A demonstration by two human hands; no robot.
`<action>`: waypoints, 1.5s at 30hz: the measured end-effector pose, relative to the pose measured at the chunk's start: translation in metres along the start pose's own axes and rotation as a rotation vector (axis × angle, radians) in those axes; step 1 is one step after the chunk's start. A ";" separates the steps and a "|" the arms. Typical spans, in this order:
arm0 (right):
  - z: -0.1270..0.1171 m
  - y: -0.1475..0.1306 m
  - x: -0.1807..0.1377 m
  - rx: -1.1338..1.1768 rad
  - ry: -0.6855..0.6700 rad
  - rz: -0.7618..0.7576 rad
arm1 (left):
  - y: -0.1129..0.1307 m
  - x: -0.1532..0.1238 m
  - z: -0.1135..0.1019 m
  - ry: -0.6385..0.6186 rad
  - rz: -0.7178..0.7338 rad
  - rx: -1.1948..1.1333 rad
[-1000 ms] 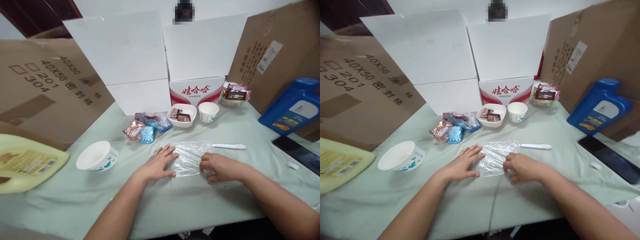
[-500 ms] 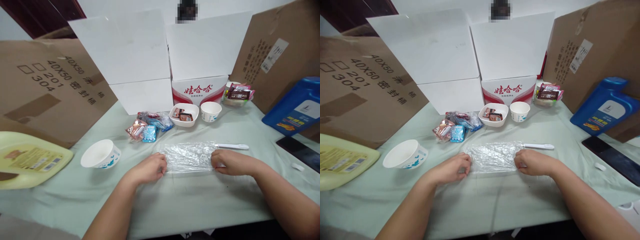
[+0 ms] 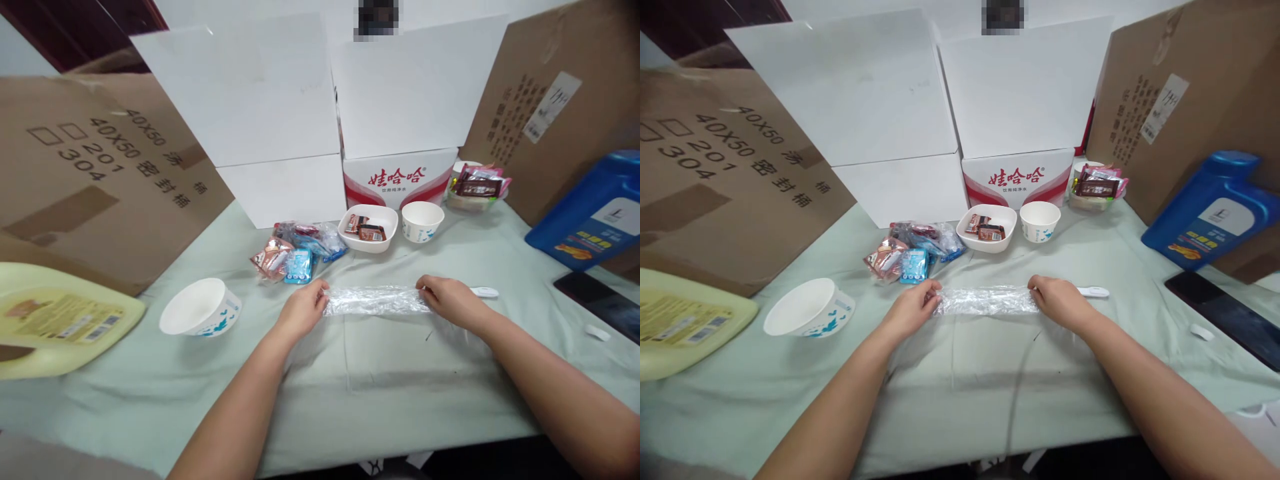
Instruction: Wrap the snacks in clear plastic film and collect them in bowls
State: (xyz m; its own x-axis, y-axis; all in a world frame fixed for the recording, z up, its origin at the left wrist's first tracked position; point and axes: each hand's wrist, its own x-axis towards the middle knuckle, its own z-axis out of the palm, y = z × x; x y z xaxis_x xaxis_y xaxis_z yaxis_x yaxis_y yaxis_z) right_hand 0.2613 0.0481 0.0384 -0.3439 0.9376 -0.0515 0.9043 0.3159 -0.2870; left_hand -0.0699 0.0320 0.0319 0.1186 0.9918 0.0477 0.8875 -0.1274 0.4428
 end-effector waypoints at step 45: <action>-0.046 -0.044 -0.054 0.437 -0.390 -0.630 | 0.079 -0.056 0.051 -0.340 0.720 -0.313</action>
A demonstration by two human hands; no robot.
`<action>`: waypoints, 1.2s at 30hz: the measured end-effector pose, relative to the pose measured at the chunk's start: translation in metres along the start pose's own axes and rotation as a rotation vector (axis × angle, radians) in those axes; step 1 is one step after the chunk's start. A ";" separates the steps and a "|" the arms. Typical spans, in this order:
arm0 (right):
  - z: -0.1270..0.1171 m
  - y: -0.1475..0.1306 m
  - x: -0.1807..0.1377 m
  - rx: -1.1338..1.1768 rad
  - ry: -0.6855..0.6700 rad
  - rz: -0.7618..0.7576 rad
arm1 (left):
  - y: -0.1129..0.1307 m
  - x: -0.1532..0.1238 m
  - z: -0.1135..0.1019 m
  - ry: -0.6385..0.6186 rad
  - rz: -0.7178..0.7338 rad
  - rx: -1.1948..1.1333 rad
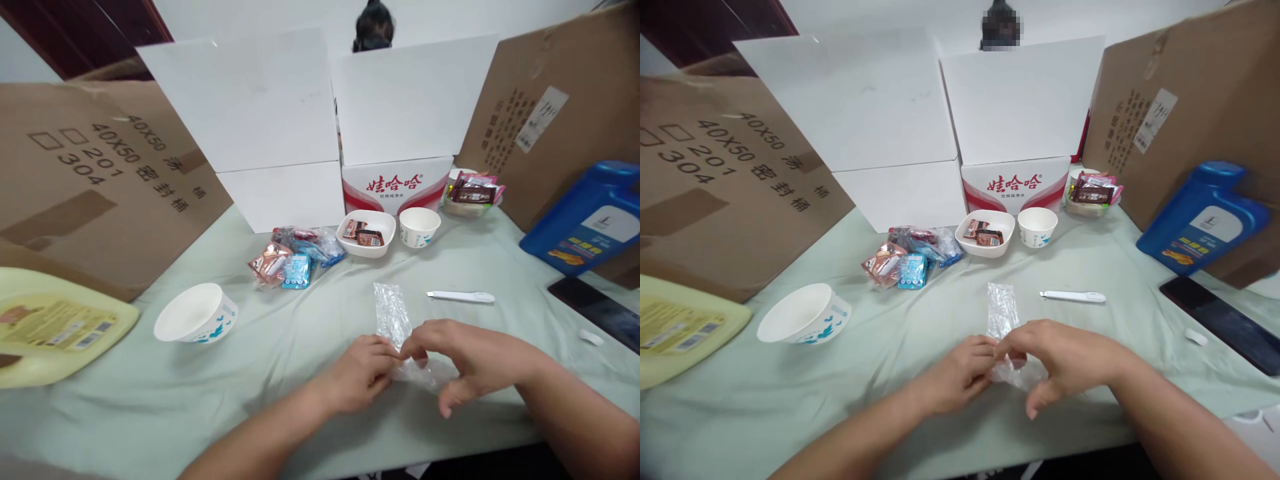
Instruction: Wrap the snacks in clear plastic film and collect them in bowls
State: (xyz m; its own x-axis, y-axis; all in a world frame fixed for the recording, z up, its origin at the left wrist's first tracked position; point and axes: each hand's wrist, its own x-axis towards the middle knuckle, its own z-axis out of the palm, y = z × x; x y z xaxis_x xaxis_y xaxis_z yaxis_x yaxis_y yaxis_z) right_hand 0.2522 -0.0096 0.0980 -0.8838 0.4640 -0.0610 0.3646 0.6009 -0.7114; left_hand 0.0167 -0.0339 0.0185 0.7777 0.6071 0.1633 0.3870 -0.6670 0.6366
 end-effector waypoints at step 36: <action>0.054 0.074 0.062 -0.693 0.445 0.246 | -0.009 -0.004 -0.003 0.214 -0.149 0.255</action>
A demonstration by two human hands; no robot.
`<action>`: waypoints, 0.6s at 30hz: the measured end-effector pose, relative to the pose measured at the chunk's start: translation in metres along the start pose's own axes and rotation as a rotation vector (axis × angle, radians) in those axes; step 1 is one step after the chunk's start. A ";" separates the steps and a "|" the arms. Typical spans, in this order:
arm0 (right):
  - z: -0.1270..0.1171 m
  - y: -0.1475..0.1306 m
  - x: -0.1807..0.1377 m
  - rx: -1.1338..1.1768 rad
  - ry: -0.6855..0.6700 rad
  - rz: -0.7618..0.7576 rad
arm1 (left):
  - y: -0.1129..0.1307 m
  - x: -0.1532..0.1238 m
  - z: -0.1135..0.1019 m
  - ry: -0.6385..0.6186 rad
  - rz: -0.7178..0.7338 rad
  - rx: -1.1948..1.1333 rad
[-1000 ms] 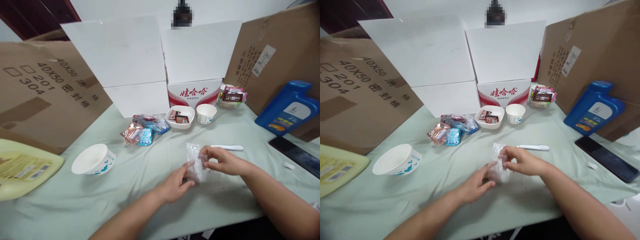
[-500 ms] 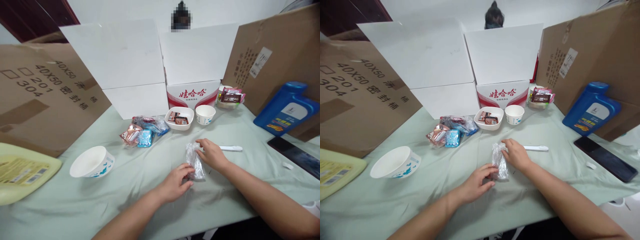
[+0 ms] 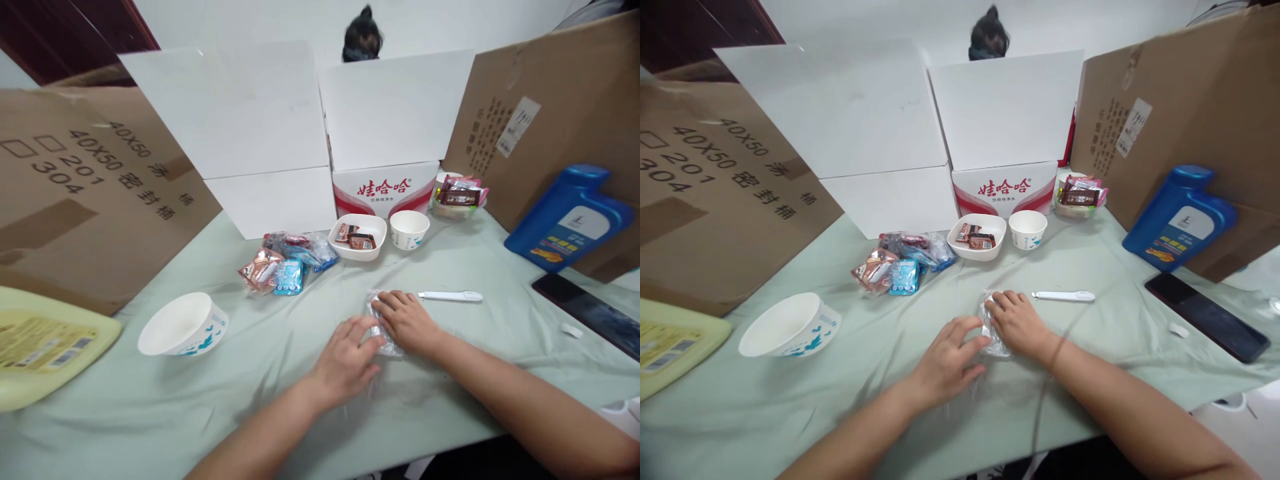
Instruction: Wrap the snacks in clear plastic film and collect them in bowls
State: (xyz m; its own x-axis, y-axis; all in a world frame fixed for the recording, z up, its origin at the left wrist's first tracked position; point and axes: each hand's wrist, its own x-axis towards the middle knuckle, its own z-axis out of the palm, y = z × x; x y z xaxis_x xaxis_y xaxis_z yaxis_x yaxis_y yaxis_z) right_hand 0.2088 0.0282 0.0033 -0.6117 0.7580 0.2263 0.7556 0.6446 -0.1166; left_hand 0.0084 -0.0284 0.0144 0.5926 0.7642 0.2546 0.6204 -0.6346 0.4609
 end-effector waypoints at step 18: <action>-0.029 -0.029 -0.021 0.072 0.101 -0.279 | -0.005 0.009 -0.013 -0.045 -0.733 -1.123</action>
State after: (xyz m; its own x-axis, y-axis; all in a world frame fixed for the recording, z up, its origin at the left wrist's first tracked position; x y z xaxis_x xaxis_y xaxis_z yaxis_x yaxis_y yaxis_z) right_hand 0.2062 -0.0093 0.0299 -0.7645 0.5389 0.3537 0.5404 0.8349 -0.1040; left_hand 0.0036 -0.0169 0.0256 0.3368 0.8669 -0.3675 0.0580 0.3705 0.9270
